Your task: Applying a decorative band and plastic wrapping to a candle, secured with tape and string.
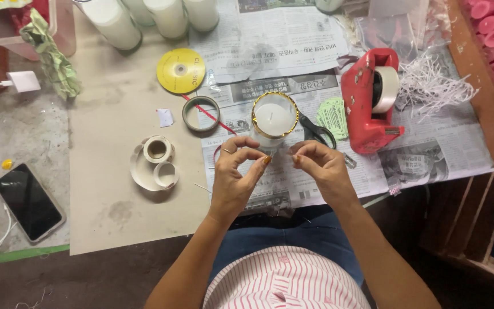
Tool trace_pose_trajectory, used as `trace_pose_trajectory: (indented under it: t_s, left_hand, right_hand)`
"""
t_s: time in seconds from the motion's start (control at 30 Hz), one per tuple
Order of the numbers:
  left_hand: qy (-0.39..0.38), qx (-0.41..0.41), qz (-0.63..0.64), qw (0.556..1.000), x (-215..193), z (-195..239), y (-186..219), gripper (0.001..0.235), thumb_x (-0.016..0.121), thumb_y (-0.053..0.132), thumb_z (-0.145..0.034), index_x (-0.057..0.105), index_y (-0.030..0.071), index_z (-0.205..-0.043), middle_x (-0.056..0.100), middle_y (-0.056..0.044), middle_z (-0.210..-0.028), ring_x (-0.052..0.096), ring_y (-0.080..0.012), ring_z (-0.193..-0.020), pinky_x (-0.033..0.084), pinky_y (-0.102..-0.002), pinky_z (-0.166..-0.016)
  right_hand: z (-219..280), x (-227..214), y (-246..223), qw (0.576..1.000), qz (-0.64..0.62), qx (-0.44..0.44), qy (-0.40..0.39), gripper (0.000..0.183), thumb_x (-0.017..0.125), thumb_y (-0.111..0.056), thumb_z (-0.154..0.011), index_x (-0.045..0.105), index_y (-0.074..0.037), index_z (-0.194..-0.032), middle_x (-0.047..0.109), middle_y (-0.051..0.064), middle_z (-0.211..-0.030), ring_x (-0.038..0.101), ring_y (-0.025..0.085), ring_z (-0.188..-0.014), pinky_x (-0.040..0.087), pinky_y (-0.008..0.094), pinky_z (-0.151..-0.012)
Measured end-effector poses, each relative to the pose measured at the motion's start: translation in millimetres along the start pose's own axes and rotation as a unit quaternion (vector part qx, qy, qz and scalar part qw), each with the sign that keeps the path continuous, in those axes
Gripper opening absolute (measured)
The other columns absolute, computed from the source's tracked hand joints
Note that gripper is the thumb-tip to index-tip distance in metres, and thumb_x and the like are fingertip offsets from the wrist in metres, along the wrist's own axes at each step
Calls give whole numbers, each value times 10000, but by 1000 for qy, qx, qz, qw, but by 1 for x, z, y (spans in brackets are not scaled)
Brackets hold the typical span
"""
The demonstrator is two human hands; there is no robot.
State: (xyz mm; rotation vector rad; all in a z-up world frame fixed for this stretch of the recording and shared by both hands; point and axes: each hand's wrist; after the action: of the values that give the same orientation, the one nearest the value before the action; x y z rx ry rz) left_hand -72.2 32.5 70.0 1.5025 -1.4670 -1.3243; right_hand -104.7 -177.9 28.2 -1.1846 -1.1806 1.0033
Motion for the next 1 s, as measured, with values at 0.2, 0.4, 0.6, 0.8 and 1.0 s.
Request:
trace_pose_trajectory:
  t_s: [0.2, 0.4, 0.6, 0.8, 1.0]
  left_hand:
    - [111, 19, -10, 994, 15, -7, -10, 63, 803, 165, -889, 764, 115, -883, 639, -59, -1077, 641, -237, -1054, 486, -404, -955]
    - [142, 25, -13, 989, 20, -9, -19, 70, 820, 170, -880, 766, 126, -880, 632, -46, -1087, 636, -224, -1077, 483, -388, -974]
    - [148, 41, 16, 988, 25, -18, -18, 57, 815, 110, -877, 761, 102, -893, 677, -85, -1131, 667, -281, -1174, 530, -408, -985]
    - [158, 53, 63, 984, 30, -23, -24, 89, 818, 17, -854, 752, 38, -909, 722, -130, -1178, 697, -268, -1152, 598, -345, -916]
    - [152, 70, 24, 986, 19, -31, -30, 128, 847, -3, -812, 757, 4, -902, 753, -150, -1028, 771, -243, -922, 640, -279, -746]
  right_hand:
    - [-8, 19, -34, 963, 200, -170, 67, 73, 744, -40, -949, 680, -5, -951, 631, 120, -1092, 662, 176, -968, 569, 293, -853]
    - [-13, 23, -26, 956, 201, -200, 75, 84, 728, -47, -972, 664, 7, -966, 603, 133, -1100, 672, 200, -971, 583, 302, -866]
    - [-23, 21, -9, 962, 163, -207, 76, 69, 697, -35, -989, 644, 8, -996, 570, 151, -1185, 665, 218, -1043, 587, 337, -900]
    - [-37, 15, 4, 965, 140, -211, 71, 147, 759, 2, -927, 623, 22, -979, 558, 153, -1204, 673, 254, -1100, 597, 355, -922]
    - [-48, 3, 0, 981, 65, -176, 45, 205, 780, 17, -892, 634, 53, -1032, 624, 151, -1119, 705, 197, -1022, 610, 287, -864]
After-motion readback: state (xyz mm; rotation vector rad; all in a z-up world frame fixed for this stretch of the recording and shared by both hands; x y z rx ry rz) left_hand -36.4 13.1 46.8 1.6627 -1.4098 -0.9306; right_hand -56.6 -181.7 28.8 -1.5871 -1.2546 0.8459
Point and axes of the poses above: each hand's wrist, its own z-axis away from the middle knuckle, its own x-axis out of the palm, y = z × x
